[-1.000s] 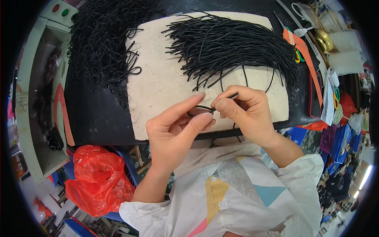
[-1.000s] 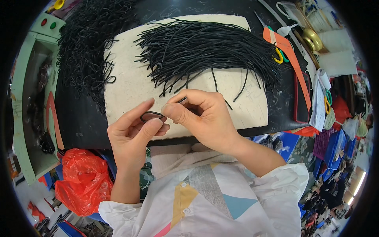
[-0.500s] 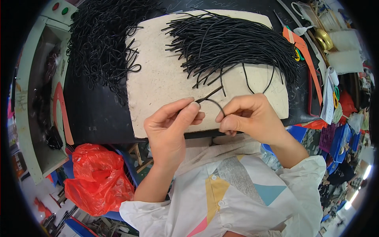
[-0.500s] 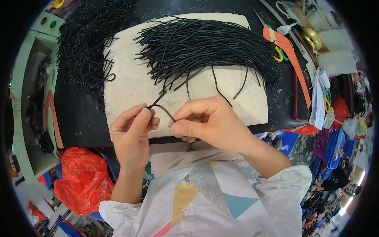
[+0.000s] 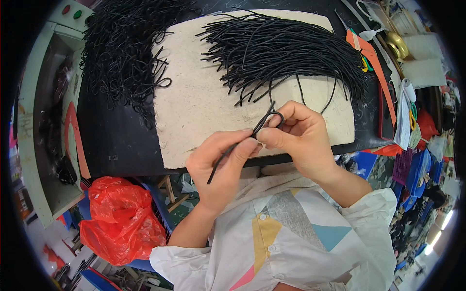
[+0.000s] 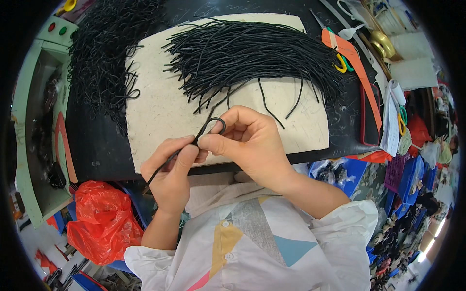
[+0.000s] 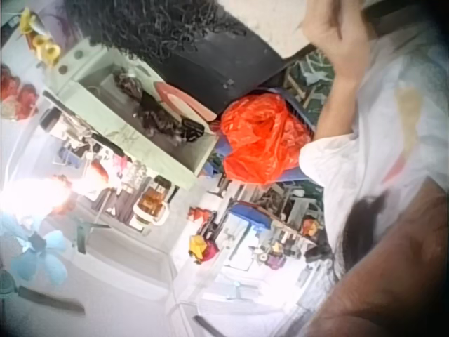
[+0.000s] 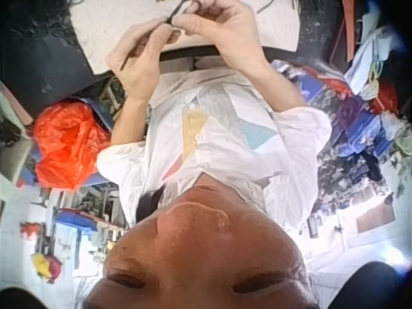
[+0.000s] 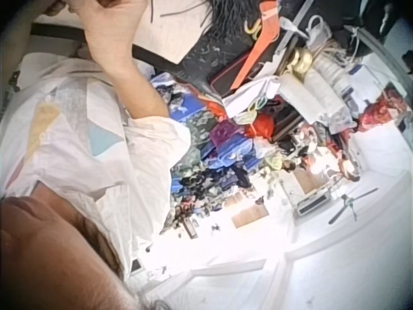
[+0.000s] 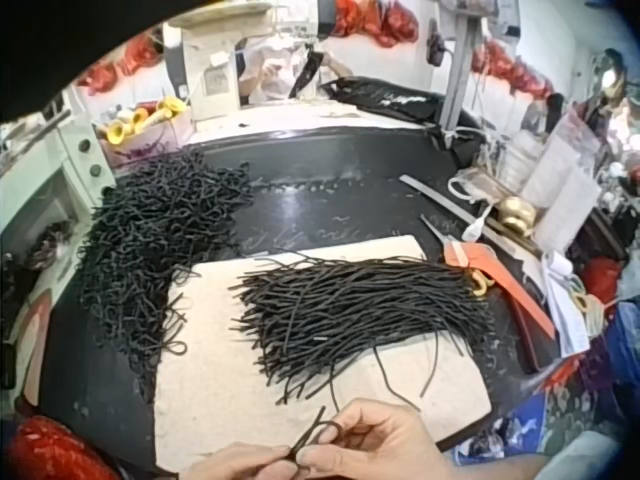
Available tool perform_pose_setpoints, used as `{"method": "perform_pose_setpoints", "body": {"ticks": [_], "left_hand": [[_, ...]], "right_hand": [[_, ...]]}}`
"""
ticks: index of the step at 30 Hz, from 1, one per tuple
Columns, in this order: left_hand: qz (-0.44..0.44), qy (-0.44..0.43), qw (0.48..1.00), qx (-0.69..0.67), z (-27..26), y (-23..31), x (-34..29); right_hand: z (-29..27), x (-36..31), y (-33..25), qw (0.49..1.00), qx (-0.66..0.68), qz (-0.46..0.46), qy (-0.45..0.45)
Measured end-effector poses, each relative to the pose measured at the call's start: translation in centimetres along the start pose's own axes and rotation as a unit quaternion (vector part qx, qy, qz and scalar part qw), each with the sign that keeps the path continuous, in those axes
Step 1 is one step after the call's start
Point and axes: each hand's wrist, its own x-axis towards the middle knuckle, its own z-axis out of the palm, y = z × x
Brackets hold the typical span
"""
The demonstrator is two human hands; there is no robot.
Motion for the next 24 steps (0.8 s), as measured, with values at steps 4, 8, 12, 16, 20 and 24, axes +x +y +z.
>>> {"method": "perform_pose_setpoints", "body": {"ticks": [4, 8, 12, 16, 20, 24], "left_hand": [[-0.147, -0.030, 0.988, -0.037, -0.9, 0.5, 0.6], [-0.191, -0.121, 0.974, 0.030, -1.2, -0.2, 0.1], [-0.237, -0.101, 0.966, 0.011, -0.8, 1.4, -0.1], [-0.218, -0.059, 0.966, -0.123, -1.9, 1.2, -0.4], [-0.137, 0.036, 0.948, -0.284, -1.1, 0.5, -0.2], [-0.066, 0.071, 0.988, -0.119, -0.2, -0.6, 0.3]], "right_hand": [[-0.2, 1.0, -1.0, 0.906, -0.335, -0.257, 0.038], [1.4, 1.8, -3.5, 0.893, -0.347, -0.251, -0.136], [1.1, 3.2, -3.8, 0.899, -0.308, -0.243, -0.192], [0.1, 3.6, -2.9, 0.977, -0.161, -0.114, -0.079], [-0.4, 2.2, 0.5, 0.829, -0.401, -0.389, -0.005], [0.2, 0.7, 2.1, 0.594, -0.535, -0.598, 0.060]]}}
